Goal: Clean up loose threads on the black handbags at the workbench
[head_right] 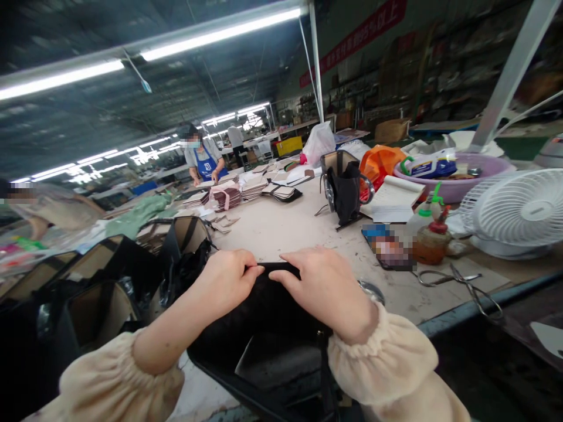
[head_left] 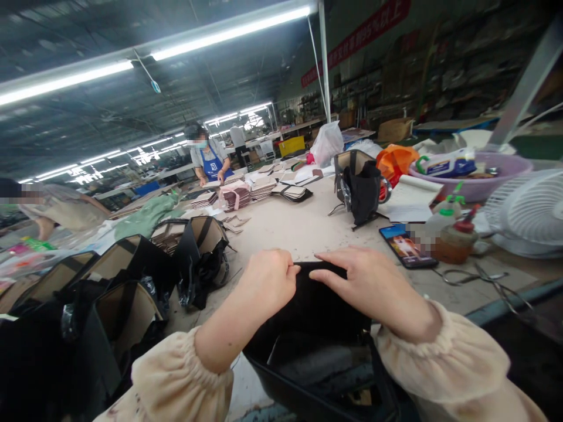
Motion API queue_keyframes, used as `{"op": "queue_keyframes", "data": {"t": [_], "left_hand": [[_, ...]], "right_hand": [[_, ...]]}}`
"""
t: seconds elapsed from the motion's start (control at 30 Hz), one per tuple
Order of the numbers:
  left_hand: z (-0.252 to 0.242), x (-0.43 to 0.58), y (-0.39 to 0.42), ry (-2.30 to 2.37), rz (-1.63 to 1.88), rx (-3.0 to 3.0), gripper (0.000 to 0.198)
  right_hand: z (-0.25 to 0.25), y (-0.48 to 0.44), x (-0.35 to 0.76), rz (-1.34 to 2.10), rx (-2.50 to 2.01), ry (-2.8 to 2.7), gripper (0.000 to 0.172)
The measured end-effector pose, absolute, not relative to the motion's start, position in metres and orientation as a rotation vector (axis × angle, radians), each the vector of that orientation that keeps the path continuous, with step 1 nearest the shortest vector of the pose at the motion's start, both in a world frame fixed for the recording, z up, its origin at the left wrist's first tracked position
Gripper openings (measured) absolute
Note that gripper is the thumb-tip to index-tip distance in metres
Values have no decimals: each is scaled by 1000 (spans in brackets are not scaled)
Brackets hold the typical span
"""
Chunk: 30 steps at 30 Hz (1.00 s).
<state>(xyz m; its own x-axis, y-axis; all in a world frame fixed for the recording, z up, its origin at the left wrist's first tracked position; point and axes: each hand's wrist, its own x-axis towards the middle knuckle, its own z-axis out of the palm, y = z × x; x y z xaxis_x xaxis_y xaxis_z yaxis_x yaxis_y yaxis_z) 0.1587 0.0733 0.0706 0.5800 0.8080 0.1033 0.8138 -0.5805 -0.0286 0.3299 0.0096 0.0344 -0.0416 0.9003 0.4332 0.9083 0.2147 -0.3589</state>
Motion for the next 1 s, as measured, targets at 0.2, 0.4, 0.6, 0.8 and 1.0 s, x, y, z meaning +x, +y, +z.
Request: {"op": "queue_keyframes", "data": {"t": [0.2, 0.4, 0.6, 0.8, 1.0], "left_hand": [[72, 159, 73, -1413, -107, -2721, 28], [72, 161, 73, -1431, -96, -2730, 29], [78, 157, 73, -1463, -108, -2826, 27], [85, 145, 74, -1414, -169, -2975, 17], [79, 143, 74, -1402, -237, -2946, 18]], "right_hand": [[33, 18, 315, -62, -1695, -1943, 22], [31, 21, 316, -87, -1698, -1929, 22], [31, 21, 313, -98, -1650, -1951, 23], [25, 24, 318, -140, -1612, -1978, 20], [22, 28, 327, -96, -1548, -2028, 20]]}}
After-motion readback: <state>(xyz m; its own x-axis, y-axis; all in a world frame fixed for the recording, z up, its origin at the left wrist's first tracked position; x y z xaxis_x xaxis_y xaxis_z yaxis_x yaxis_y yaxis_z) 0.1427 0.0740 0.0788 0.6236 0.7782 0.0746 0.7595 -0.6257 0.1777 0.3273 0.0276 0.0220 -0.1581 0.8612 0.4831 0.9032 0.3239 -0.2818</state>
